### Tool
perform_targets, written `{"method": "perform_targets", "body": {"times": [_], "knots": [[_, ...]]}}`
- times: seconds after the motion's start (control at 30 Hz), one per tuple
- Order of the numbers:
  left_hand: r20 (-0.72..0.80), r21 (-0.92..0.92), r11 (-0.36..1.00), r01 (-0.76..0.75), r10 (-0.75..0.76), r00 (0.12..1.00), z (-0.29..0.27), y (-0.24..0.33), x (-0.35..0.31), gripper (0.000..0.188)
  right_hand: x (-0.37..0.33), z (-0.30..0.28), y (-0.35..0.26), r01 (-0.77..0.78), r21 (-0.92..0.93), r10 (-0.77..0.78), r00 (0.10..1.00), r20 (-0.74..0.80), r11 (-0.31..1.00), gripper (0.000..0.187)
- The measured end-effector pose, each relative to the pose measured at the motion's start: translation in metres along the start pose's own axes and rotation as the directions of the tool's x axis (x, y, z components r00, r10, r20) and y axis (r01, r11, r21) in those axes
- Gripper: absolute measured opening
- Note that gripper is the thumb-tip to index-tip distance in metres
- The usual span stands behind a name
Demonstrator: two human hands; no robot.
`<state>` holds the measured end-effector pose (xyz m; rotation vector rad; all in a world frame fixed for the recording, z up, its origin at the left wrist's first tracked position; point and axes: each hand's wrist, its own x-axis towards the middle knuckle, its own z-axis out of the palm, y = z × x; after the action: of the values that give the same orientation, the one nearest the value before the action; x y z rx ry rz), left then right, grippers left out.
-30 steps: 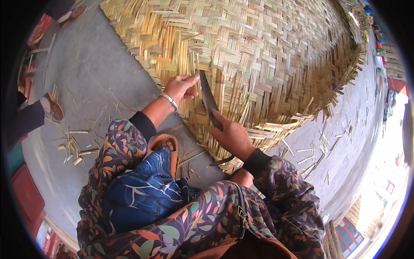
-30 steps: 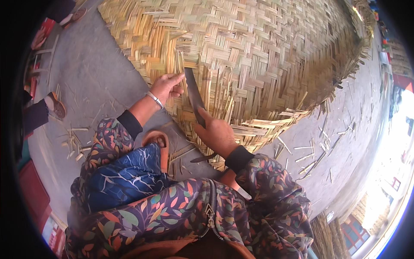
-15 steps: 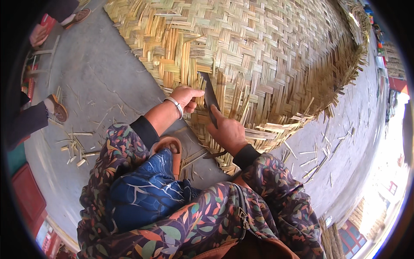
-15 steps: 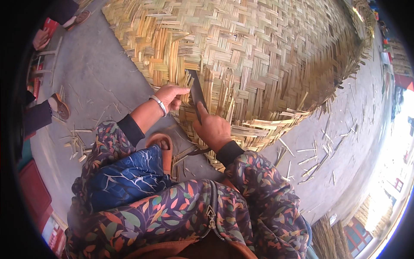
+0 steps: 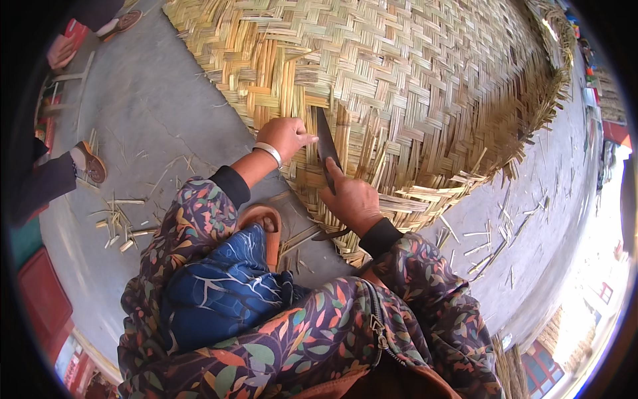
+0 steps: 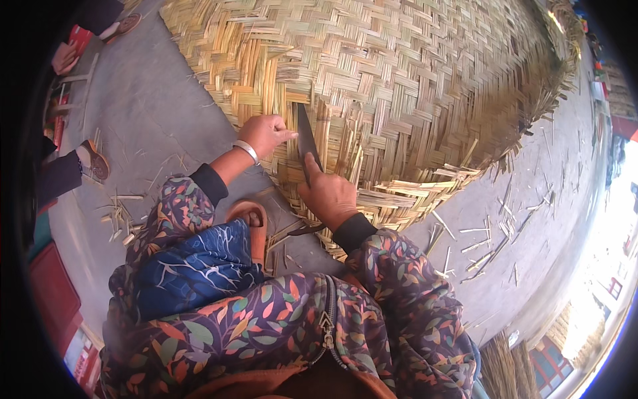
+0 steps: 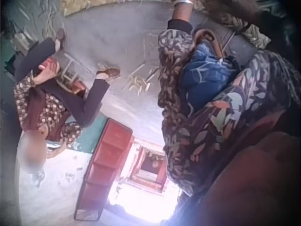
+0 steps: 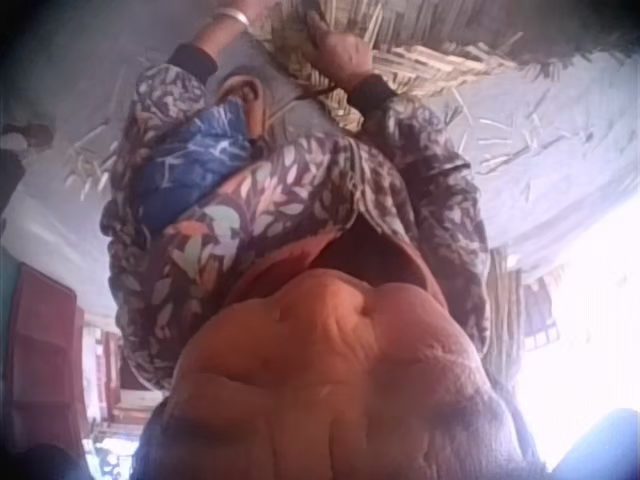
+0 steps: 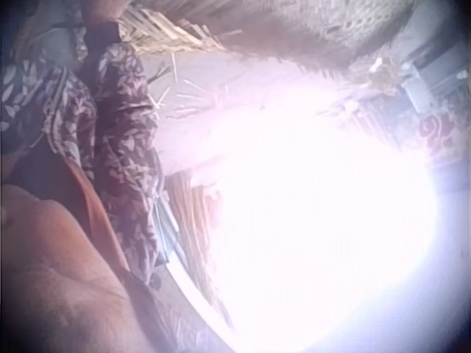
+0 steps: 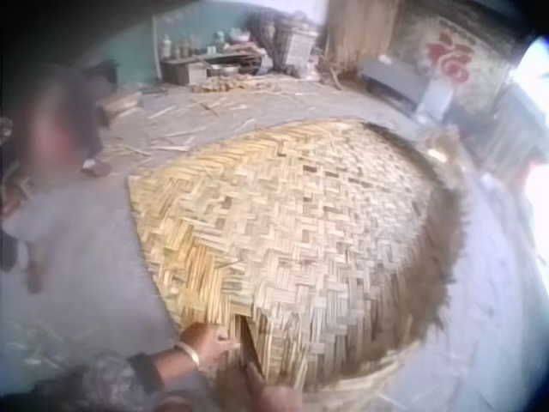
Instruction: The person uses a curved knife to trim and adjust the edges of a large woven mat. They repeatedly tap and press the mat's edge to secure the weave while seated on the floor.
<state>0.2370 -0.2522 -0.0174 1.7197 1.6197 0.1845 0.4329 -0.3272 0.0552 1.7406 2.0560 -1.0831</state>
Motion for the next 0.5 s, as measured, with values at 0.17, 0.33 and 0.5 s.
{"method": "perform_targets", "body": {"times": [0.17,0.33,0.5], "knots": [[0.037,0.001,0.999,0.05,-0.05,0.998,0.002,0.0,0.003,0.041,-0.038,-0.023,0.001,-0.009,-0.074,0.021,0.988,0.156,0.997,0.063],[-0.092,0.131,0.991,0.013,-0.001,0.996,0.009,-0.003,0.0,0.04,-0.089,-0.072,0.033,0.088,-0.12,-0.051,0.96,0.276,0.989,0.063],[-0.21,-0.189,0.982,0.0,-0.041,0.977,0.008,-0.002,0.004,0.03,-0.113,-0.113,0.058,0.068,0.202,-0.101,0.982,0.158,0.977,0.064]]}}
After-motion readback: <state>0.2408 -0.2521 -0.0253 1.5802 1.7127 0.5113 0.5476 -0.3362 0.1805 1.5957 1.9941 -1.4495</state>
